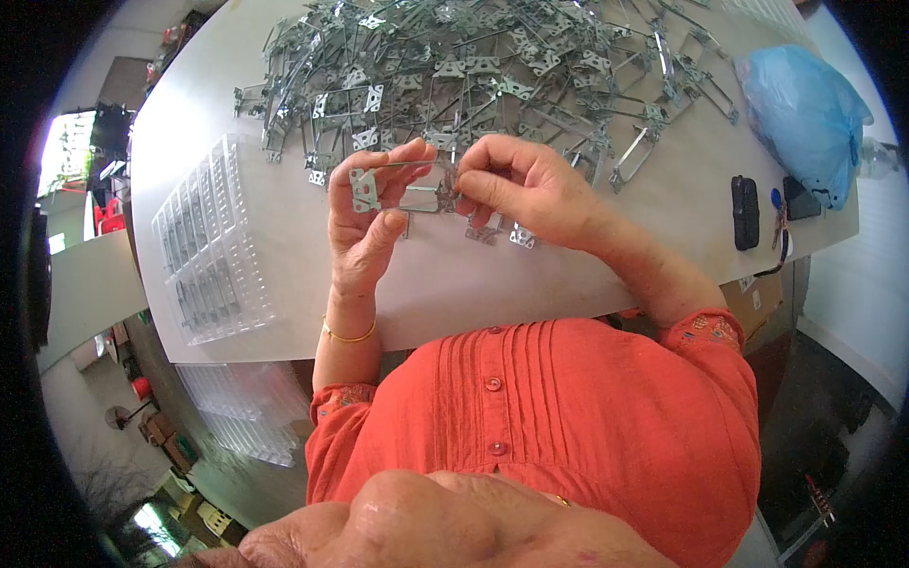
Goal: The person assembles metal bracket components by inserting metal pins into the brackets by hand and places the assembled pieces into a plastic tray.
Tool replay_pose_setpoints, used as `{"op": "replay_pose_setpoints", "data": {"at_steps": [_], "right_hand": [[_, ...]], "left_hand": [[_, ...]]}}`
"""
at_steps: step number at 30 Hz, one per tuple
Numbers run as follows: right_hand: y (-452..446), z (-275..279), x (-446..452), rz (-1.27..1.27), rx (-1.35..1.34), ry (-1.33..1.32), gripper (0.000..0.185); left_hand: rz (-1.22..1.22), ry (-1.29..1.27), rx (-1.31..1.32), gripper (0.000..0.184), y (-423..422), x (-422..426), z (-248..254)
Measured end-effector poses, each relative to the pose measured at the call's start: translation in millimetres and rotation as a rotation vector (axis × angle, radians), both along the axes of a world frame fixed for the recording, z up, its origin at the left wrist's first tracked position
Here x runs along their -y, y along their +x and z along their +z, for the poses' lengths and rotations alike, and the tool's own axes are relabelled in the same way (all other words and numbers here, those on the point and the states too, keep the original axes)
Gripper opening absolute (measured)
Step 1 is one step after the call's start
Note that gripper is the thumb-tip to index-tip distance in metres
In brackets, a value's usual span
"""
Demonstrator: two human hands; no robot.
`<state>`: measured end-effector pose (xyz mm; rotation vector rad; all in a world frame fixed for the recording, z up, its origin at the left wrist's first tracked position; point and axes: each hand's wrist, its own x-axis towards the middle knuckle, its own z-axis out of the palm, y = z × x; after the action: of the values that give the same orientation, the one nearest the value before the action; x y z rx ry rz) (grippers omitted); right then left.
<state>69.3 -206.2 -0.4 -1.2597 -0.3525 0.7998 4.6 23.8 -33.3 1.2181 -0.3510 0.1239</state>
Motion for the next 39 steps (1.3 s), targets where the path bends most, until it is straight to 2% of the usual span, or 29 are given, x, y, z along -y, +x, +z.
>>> {"op": "replay_pose_setpoints", "data": {"at_steps": [4, 7, 10, 13, 16, 19, 25, 28, 31, 39], "right_hand": [[6, 4, 4, -0.126, 0.077, -0.032, 0.012], [6, 2, 5, -0.165, 0.230, -0.014, 0.008], [7, 2, 7, -0.136, 0.435, -0.001, 0.005], [9, 7, 9, -0.093, 0.708, -0.084, 0.009], [12, 9, 9, -0.040, 0.869, -0.084, 0.011], [13, 5, 9, -0.017, 0.932, -0.078, 0.008], [9, 8, 4, -0.221, 0.847, -0.130, 0.008], [8, 9, 11, -0.172, 0.541, -0.220, 0.006], [5, 13, 9, -0.146, 0.495, -0.247, 0.007], [5, 13, 10, -0.113, 0.466, -0.283, 0.009]], "left_hand": [[0.008, -0.003, -0.070, 0.062, -2, 5, 5], [-0.037, -0.009, -0.094, 0.062, -1, 4, 12], [-0.114, -0.142, -0.210, 0.061, 0, 1, 5], [-0.152, -0.073, -0.352, 0.058, -2, -4, 6], [-0.207, 0.010, -0.469, 0.050, -6, -6, 7], [-0.274, -0.033, -0.510, 0.038, -7, 1, 18], [-0.216, -0.048, -0.513, 0.028, -8, -3, 14], [-0.149, 0.016, -0.446, 0.033, -8, -3, 9], [-0.124, 0.019, -0.412, 0.026, -8, -3, 6], [-0.083, 0.126, -0.423, 0.025, -8, -2, 11]]}}
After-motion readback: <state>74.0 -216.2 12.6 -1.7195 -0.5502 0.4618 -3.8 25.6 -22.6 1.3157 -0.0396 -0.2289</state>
